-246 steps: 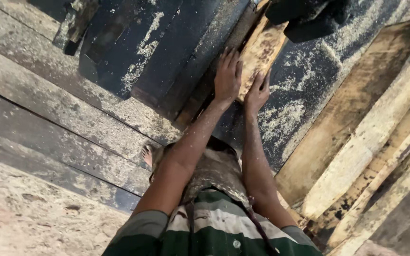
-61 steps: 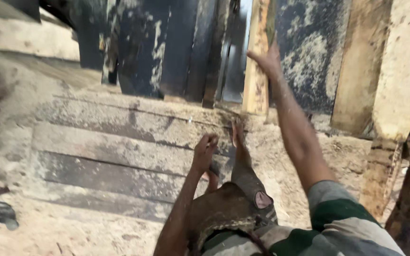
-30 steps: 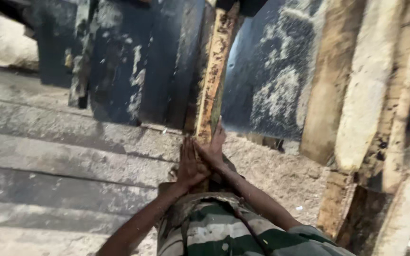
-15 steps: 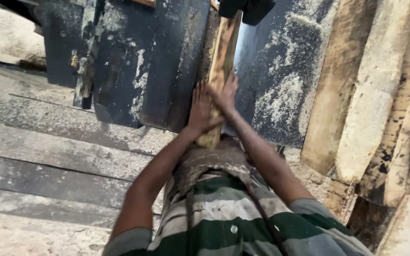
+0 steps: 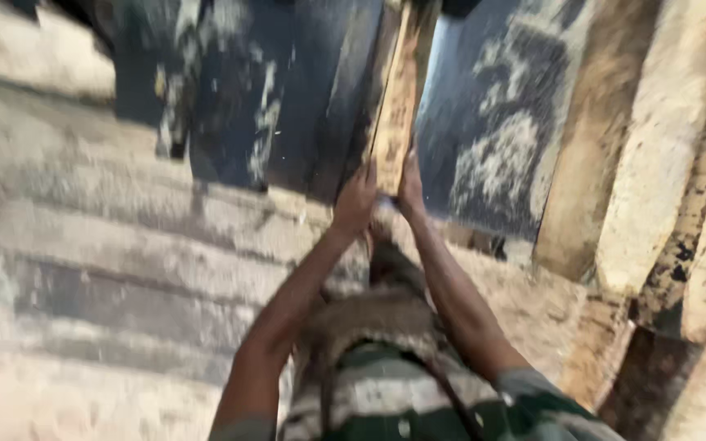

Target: The person cuts several pieces of wood using a table saw, feeding the lumber through the blade and moving the resulting sections aside.

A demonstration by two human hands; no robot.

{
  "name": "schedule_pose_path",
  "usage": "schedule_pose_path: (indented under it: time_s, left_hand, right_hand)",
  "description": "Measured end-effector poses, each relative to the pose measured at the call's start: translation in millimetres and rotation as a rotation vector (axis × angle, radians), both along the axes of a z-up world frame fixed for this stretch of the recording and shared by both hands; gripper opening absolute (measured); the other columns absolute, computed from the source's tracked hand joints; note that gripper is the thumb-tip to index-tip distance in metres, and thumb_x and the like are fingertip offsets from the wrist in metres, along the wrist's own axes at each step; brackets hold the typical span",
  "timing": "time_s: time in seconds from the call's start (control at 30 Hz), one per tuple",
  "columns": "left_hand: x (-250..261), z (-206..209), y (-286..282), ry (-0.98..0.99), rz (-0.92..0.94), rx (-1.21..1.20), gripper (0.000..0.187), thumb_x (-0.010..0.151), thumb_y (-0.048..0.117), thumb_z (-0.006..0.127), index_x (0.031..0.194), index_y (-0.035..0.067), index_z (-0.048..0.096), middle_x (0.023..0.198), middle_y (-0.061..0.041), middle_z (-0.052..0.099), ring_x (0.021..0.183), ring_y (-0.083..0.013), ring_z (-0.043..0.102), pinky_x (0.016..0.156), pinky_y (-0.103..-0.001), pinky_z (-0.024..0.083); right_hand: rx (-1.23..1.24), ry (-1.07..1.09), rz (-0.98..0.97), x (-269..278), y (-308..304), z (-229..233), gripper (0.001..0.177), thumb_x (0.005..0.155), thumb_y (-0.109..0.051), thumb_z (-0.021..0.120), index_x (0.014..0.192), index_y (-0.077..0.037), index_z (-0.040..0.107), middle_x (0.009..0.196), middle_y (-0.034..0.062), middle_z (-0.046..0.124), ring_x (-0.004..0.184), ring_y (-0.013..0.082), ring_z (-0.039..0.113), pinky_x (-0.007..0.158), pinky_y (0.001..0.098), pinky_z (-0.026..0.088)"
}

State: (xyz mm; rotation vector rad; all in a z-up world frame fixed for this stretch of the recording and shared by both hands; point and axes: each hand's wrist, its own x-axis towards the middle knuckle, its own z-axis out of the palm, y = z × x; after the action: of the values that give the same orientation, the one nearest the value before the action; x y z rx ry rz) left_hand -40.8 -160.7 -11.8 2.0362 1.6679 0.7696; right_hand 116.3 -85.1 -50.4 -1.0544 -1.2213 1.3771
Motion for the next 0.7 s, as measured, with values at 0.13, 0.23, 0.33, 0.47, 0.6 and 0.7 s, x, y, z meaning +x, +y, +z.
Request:
schedule_pose_path:
  time_s: [0.13, 0.23, 0.33, 0.47, 0.6, 0.7]
  left_hand:
    - [10.0, -7.0, 17.0, 0.181, 0.160, 0.068, 0.062, 0.094, 0.004, 0.063, 0.152, -0.006, 0.043, 0.139, -0.022, 0.063, 0.133, -0.0352, 0.057, 0.111, -0.043, 0.046]
    - [7.9, -10.2, 65.3, 0.214, 0.180, 0.126, 0.064, 0.088, 0.004, 0.061, 0.149, -0.007, 0.045, 0.134, -0.023, 0.065, 0.130, -0.0367, 0.057, 0.108, -0.043, 0.048]
    - [19.3, -16.8, 90.1, 0.198, 0.200, 0.024, 0.062, 0.093, 0.003, 0.058, 0.152, -0.006, 0.044, 0.132, -0.023, 0.065, 0.129, -0.0374, 0.057, 0.107, -0.044, 0.048]
    - [10.7, -2.6, 181.3, 0.136, 0.282, 0.109, 0.058, 0.091, 0.004, 0.057, 0.148, 0.001, 0.049, 0.131, -0.018, 0.067, 0.133, -0.0363, 0.054, 0.105, -0.048, 0.047]
    - [14.8, 14.5, 183.9, -0.172, 0.485, 0.154, 0.048, 0.099, 0.009, 0.056, 0.147, 0.003, 0.054, 0.140, -0.018, 0.066, 0.138, -0.0363, 0.053, 0.116, -0.045, 0.048]
    - [15.0, 14.9, 139.0, -0.770, 0.565, -0.099, 0.039, 0.106, 0.021, 0.057, 0.140, 0.003, 0.060, 0.142, -0.016, 0.058, 0.139, -0.0348, 0.054, 0.112, -0.045, 0.050]
  right_hand:
    - [-0.269, 0.097, -0.236, -12.8, 12.1, -15.3, 0.068, 0.111, -0.047, 0.040, 0.156, 0.004, 0.042, 0.145, 0.0235, 0.057, 0.127, 0.0341, 0.060, 0.104, 0.0446, 0.051]
    - [-0.124, -0.024, -0.239, -15.1, 63.4, -21.3, 0.065, 0.115, -0.048, 0.043, 0.146, 0.008, 0.049, 0.135, 0.0230, 0.059, 0.119, 0.0305, 0.060, 0.101, 0.0421, 0.051]
    - [-0.183, -0.039, -0.262, -5.8, 97.2, -27.9, 0.066, 0.116, -0.048, 0.046, 0.132, 0.016, 0.058, 0.113, 0.0235, 0.066, 0.095, 0.0307, 0.065, 0.084, 0.0424, 0.057]
    - [0.026, 0.051, -0.174, -10.0, 184.8, -11.8, 0.062, 0.106, -0.046, 0.051, 0.144, 0.003, 0.053, 0.124, 0.0094, 0.072, 0.109, 0.0190, 0.071, 0.090, 0.0331, 0.060]
    - [0.029, -0.088, -0.140, -0.8, 272.7, 3.3, 0.058, 0.107, -0.047, 0.051, 0.140, 0.002, 0.056, 0.124, 0.0103, 0.072, 0.110, 0.0204, 0.071, 0.092, 0.0346, 0.059]
    - [0.037, -0.138, -0.146, 5.3, 335.2, 5.6, 0.056, 0.108, -0.047, 0.051, 0.136, 0.001, 0.059, 0.124, 0.0109, 0.073, 0.112, 0.0214, 0.072, 0.094, 0.0357, 0.059]
